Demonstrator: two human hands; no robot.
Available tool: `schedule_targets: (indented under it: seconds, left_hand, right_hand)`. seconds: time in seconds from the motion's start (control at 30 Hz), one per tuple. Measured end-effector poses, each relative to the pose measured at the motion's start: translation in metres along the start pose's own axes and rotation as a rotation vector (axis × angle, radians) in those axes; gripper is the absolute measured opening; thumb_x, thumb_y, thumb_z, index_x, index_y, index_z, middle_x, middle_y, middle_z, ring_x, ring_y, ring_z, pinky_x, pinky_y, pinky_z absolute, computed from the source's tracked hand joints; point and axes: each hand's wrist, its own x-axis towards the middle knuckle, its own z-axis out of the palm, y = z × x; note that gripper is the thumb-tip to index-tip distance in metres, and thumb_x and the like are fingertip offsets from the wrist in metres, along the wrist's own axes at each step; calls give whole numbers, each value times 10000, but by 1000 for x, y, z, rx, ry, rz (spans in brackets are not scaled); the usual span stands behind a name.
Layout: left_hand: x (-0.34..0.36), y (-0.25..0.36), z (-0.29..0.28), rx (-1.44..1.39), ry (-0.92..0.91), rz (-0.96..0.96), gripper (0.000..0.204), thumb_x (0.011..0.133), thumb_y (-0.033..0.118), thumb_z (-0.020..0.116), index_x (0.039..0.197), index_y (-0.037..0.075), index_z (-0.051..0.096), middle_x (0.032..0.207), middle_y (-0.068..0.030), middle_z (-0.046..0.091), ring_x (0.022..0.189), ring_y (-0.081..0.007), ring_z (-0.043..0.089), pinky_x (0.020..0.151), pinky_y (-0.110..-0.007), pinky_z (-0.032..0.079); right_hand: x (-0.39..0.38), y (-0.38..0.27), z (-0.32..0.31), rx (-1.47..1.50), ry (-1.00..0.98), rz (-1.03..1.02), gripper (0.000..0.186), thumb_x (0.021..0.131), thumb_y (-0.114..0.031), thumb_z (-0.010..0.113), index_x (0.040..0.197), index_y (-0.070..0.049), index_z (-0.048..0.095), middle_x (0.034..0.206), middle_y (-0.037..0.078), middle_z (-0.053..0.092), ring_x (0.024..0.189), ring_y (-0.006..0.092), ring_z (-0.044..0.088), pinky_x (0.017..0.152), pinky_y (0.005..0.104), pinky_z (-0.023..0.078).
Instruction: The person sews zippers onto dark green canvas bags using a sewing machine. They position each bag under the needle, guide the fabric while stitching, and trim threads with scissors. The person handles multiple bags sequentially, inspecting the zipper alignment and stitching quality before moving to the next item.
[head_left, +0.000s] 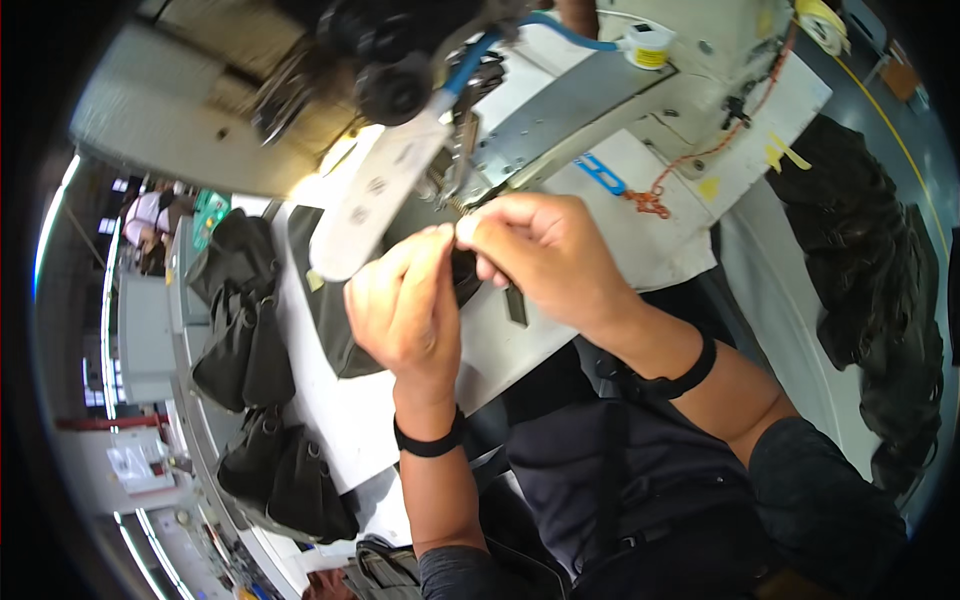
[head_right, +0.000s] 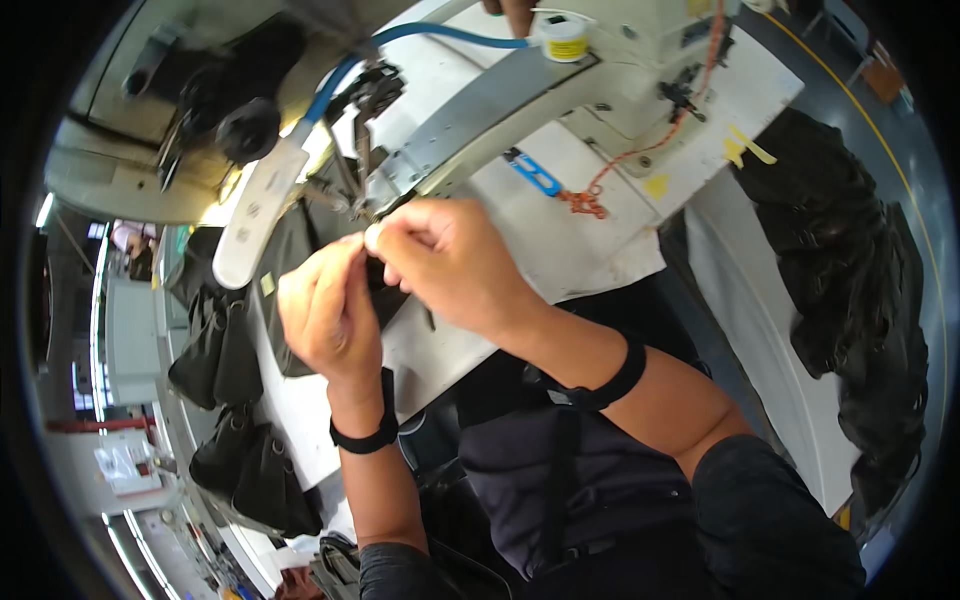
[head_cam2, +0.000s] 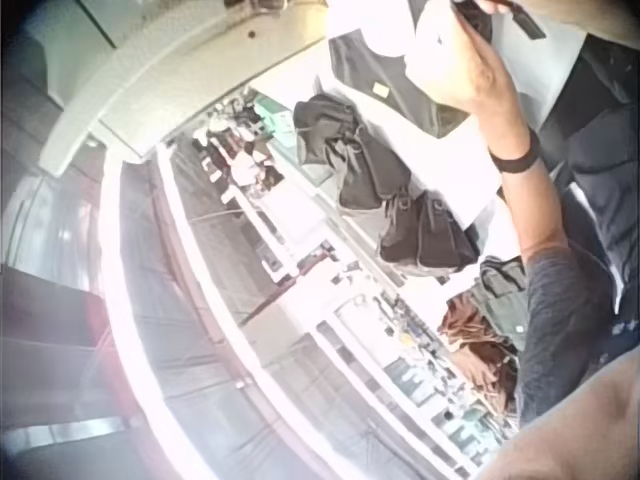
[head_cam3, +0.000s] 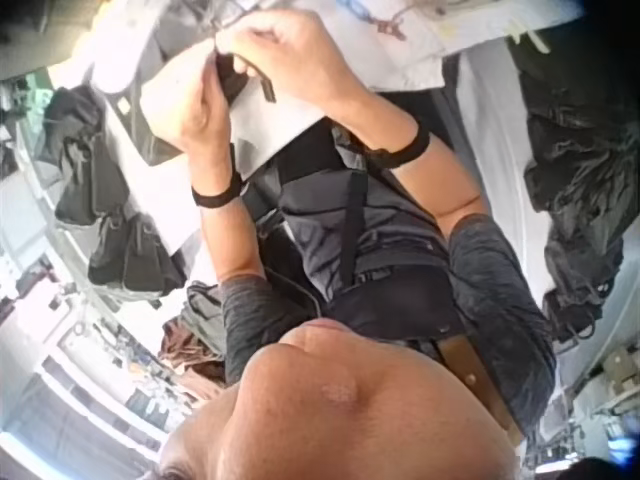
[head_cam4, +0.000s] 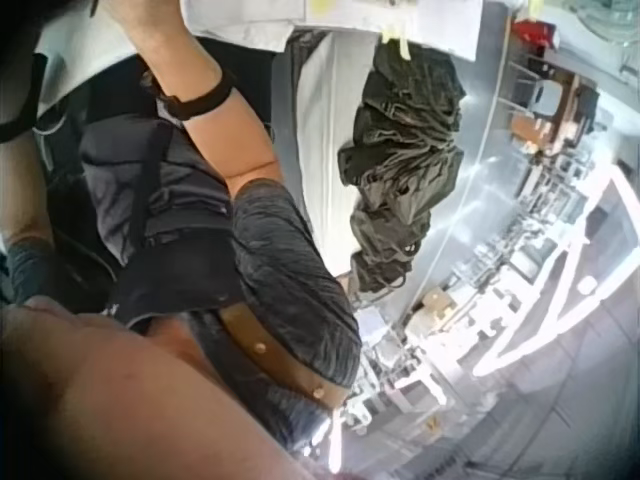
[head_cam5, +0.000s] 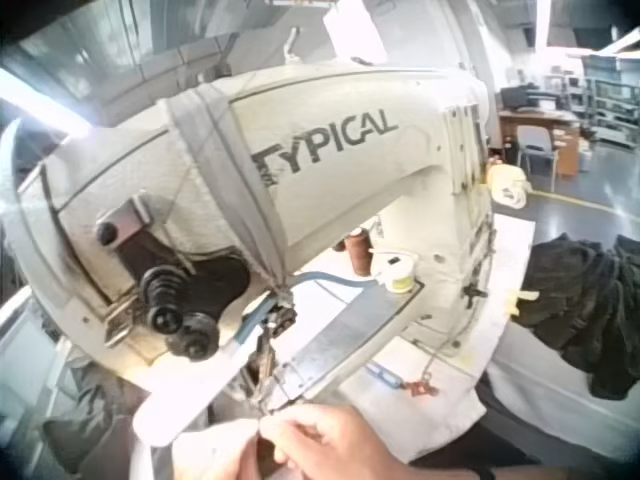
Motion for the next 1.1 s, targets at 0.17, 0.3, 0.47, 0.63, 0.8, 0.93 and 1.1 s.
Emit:
schedule_targets:
  seconds: [0.17,0.3,0.47,0.63,0.8,0.93,1.1]
  left_hand:
    - [5,-2,-3,3,-7,-14,212,839,-68,806,1010,53,768,985,-59,784,870,-217,708,781,-322,510]
    - [4,-4,0,-5,19,3,204,836,-55,818,1003,54,771,965,-55,780,851,-205,702,754,-309,494]
    - [4,-10,3,22,17,-59,170,842,-31,818,988,48,781,961,-70,780,819,-205,689,750,-310,494]
    - [5,-13,8,19,47,-50,167,842,-25,818,990,45,786,963,-75,781,825,-208,696,758,-309,497]
    - [3,-10,8,22,50,-71,174,841,-32,814,995,45,789,959,-78,782,832,-209,700,762,-310,499]
    - [1,-9,8,1,64,-92,176,840,-38,811,994,44,790,953,-76,781,822,-209,694,759,-308,496]
    - [3,-9,9,12,68,-86,195,831,-44,815,1001,49,797,947,-73,777,799,-205,679,748,-310,496]
  right_hand:
    - [6,-2,6,-53,39,-18,210,1019,-137,677,968,53,753,747,41,703,668,61,638,599,223,510]
    - [4,-4,7,-100,50,-17,214,1020,-134,677,962,57,754,747,46,708,655,61,634,595,224,508]
    - [9,-11,7,-211,36,-19,272,1034,-160,664,927,74,750,744,47,716,645,68,639,605,233,521]
    - [5,-35,-7,-797,-32,41,295,1016,-251,663,931,21,740,667,102,648,533,125,559,538,332,454]
    - [-9,-34,-8,-874,35,-108,294,1004,-287,666,926,-10,727,669,150,624,521,246,521,542,385,428]
    - [-13,-15,-23,-867,12,-95,288,1014,-281,660,933,-12,721,721,160,656,572,286,565,572,389,453]
    - [-20,25,-45,-852,77,-169,244,1021,-229,656,943,-5,714,769,161,680,646,314,612,618,394,480]
